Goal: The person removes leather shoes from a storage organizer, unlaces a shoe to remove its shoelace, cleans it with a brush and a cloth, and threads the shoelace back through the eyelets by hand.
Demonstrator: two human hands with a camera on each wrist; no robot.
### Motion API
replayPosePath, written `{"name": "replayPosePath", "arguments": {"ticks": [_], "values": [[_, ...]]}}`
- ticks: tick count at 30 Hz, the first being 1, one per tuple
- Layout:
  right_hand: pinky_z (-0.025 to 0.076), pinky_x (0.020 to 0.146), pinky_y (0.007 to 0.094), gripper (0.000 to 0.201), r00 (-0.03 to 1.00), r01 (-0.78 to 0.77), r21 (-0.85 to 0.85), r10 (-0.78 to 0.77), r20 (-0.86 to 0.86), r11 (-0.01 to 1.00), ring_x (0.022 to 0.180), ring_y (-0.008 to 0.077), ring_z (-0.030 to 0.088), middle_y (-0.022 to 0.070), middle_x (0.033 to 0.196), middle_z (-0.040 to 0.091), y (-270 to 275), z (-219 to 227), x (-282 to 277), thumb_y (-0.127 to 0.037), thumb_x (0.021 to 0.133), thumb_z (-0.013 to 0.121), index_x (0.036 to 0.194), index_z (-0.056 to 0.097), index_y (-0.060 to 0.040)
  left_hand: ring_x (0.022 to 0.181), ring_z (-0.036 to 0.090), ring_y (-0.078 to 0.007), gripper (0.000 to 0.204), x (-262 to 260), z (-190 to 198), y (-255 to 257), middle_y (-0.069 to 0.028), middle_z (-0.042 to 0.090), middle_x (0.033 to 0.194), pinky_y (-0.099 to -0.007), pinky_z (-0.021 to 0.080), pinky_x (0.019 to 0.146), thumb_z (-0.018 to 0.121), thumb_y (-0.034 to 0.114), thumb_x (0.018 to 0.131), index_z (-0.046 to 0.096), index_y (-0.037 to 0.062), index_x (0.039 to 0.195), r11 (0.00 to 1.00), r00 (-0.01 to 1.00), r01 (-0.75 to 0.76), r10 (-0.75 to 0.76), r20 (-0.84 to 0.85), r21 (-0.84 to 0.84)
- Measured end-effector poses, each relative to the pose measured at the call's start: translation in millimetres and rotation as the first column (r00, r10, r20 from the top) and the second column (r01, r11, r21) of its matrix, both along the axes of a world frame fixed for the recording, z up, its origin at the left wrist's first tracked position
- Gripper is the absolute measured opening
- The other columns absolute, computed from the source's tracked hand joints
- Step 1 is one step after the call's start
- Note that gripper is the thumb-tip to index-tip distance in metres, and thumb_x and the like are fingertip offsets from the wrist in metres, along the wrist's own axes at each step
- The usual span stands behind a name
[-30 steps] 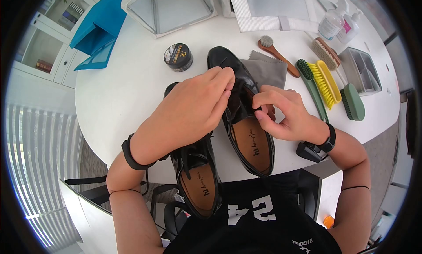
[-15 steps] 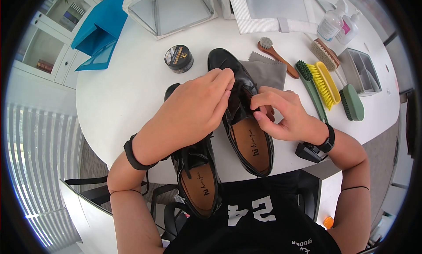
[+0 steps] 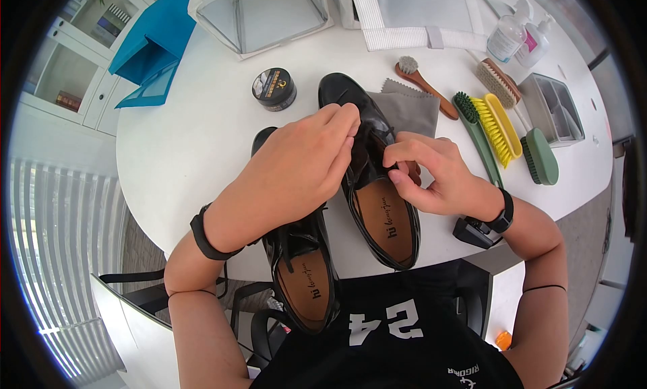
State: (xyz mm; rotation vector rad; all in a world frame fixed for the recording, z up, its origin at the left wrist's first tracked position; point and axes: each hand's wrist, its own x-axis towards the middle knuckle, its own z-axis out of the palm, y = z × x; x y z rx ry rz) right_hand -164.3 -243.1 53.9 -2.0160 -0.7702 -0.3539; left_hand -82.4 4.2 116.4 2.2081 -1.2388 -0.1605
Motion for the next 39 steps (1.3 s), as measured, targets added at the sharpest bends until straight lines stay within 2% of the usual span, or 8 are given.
{"name": "replayPosePath", "arguments": {"ticks": [16, 18, 22, 24, 39], "values": [[0.046, 0.053, 0.0288, 0.023, 1.000, -0.005, 0.006, 0.005, -0.011, 1.000, 0.059, 0.0130, 0.056, 0.0032, 0.082, 0.060, 0.2, 0.8, -0.4, 0.002, 0.095, 0.072, 0.116, 0.069, -0.0068, 0.080, 0.060, -0.0437, 0.007, -1.3, -1.5, -1.7, -0.0206, 0.058, 0.095, -0.0496, 0.046, 0.072, 0.056, 0.002, 0.104, 0.052, 0.0002, 0.109, 1.000, 1.000, -0.006, 0.007, 0.011, -0.024], [0.046, 0.054, 0.0289, 0.023, 1.000, 0.001, 0.003, 0.000, -0.019, 1.000, 0.059, 0.0134, 0.056, 0.0034, 0.083, 0.060, 0.2, 0.6, -0.8, 0.001, 0.095, 0.072, 0.116, 0.070, -0.0066, 0.085, 0.068, -0.0444, 0.011, -0.6, 1.1, -2.1, -0.0213, 0.064, 0.098, -0.0512, 0.055, 0.075, 0.058, 0.004, 0.102, 0.052, -0.0023, 0.109, 0.999, 0.999, 0.003, -0.006, 0.051, 0.043], [0.046, 0.054, 0.0292, 0.022, 1.000, 0.003, 0.006, -0.003, -0.014, 1.000, 0.059, 0.0138, 0.056, 0.0036, 0.083, 0.060, 0.6, 0.9, -0.8, 0.000, 0.095, 0.072, 0.116, 0.070, -0.0070, 0.085, 0.068, -0.0443, 0.011, -2.2, 1.5, -2.3, -0.0212, 0.064, 0.098, -0.0512, 0.055, 0.075, 0.058, 0.004, 0.102, 0.052, -0.0022, 0.108, 0.999, 0.999, 0.000, -0.003, 0.051, 0.052], [0.046, 0.054, 0.0295, 0.022, 1.000, 0.008, 0.002, -0.008, -0.028, 1.000, 0.059, 0.0141, 0.056, 0.0036, 0.082, 0.060, 0.6, 0.8, -1.3, 0.000, 0.095, 0.072, 0.116, 0.071, -0.0075, 0.080, 0.059, -0.0438, 0.007, -2.9, -1.3, -2.3, -0.0208, 0.058, 0.095, -0.0505, 0.046, 0.073, 0.056, 0.003, 0.104, 0.051, 0.0005, 0.109, 1.000, 1.000, -0.019, 0.019, 0.013, 0.004], [0.047, 0.054, 0.0292, 0.023, 1.000, 0.003, -0.003, -0.003, -0.026, 1.000, 0.059, 0.0137, 0.056, 0.0035, 0.082, 0.061, 0.3, 1.5, -1.1, 0.000, 0.095, 0.072, 0.117, 0.070, -0.0072, 0.081, 0.061, -0.0436, 0.007, -4.7, -3.4, -3.4, -0.0198, 0.059, 0.096, -0.0501, 0.047, 0.072, 0.056, 0.003, 0.104, 0.051, 0.0014, 0.110, 1.000, 0.999, -0.026, 0.026, 0.041, -0.003]]}}
